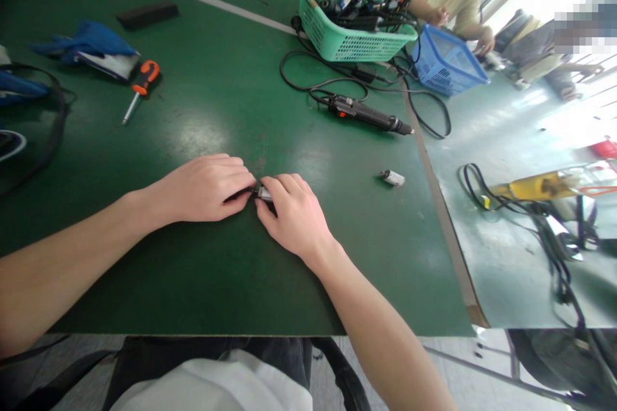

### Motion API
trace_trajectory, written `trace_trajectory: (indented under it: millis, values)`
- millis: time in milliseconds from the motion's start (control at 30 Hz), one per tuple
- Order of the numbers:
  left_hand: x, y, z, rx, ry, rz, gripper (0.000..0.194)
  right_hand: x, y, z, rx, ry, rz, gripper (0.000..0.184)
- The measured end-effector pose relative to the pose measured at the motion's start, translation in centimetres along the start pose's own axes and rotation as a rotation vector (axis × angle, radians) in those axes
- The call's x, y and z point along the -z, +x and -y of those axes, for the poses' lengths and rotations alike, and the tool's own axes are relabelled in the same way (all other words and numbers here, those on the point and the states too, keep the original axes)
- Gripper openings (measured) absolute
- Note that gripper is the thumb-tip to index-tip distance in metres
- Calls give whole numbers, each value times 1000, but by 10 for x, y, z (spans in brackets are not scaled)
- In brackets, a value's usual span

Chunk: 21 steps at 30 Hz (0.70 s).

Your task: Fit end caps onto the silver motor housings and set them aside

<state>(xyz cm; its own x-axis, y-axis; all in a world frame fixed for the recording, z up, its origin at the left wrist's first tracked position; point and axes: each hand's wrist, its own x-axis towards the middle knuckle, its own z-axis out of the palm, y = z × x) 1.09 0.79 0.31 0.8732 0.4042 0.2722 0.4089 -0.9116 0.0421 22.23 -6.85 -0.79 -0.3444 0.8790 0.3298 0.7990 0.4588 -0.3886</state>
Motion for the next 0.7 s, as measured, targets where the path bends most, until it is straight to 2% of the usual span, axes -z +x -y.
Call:
trace_trajectory:
  millis: [700]
  values:
    - [-3, -1, 2, -8, 3, 4, 24, 0, 0, 0, 8, -2, -2, 25]
